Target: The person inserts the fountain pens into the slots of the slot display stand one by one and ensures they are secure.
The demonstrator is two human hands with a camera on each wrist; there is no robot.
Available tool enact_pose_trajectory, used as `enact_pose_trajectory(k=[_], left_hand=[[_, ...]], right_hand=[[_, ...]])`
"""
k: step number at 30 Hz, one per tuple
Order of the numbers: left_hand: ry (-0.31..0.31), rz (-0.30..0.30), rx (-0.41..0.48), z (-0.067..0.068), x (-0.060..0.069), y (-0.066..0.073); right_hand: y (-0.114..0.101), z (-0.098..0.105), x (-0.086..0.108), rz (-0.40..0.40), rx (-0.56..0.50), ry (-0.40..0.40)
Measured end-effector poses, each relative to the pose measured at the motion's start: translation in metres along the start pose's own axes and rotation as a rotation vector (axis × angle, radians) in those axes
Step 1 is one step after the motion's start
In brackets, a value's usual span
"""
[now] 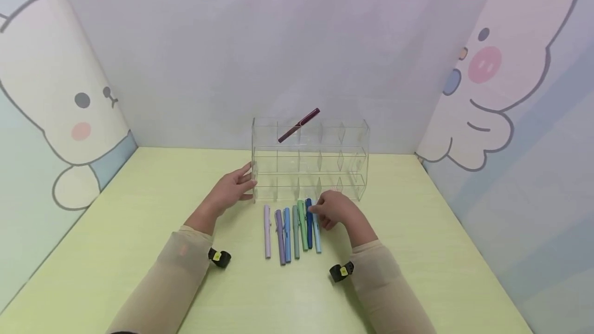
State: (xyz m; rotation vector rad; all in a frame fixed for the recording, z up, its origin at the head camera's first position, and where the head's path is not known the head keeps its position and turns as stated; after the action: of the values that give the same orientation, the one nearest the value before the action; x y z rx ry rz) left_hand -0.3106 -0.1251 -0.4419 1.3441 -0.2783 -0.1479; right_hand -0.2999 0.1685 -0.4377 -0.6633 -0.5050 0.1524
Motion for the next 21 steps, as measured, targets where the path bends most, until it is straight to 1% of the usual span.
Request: enact_pose_trajectory(k=[2, 5, 9, 12, 14, 16, 18, 21], left_hand=[[0.003, 0.000, 0.000, 0.000, 0.000, 0.000], [0.003, -0.001, -0.001, -0.001, 0.000, 0.000], [0.004, -0.006, -0.005, -0.001, 0.000, 0.001], [0.006, 0.000, 0.001, -0.001, 0.000, 0.001], [0.004, 0.005, 0.005, -0.001, 0.000, 0.001], [0.002, 0.009, 0.010, -0.001, 0.000, 0.001], [-0.001, 0.007, 0.016, -0.001, 0.000, 0.000], [-0.002, 0.002, 0.018, 0.000, 0.000, 0.000]], right_hand=[[0.000, -0.003, -0.001, -0.018, 0.025, 0.013], [-0.001, -0.006, -0.002, -0.025, 0.067, 0.022], [-0.001, -0.005, -0.001, -0.020, 0.169, 0.032], [-0.001, -0.004, 0.002, -0.021, 0.223, 0.026], [-0.001, -0.002, 0.004, -0.016, 0.231, 0.011], [0.000, 0.002, 0.005, -0.008, 0.214, -0.003], [0.001, 0.008, 0.007, 0.014, 0.167, -0.020], [0.003, 0.018, 0.008, 0.066, 0.034, -0.043]])
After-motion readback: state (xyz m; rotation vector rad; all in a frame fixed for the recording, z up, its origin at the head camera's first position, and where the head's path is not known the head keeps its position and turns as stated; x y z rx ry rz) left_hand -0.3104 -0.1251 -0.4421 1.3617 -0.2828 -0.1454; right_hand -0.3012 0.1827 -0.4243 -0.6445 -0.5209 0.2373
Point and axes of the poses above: each hand's wrist, its own x-axis away from the middle knuckle, its own z-axis out of the back of the hand, y = z × x, the point moved 4 cm from there along -x, towards the middle knuckle, and after that the axes turned 2 degrees about -y, right-handed, at the moved point
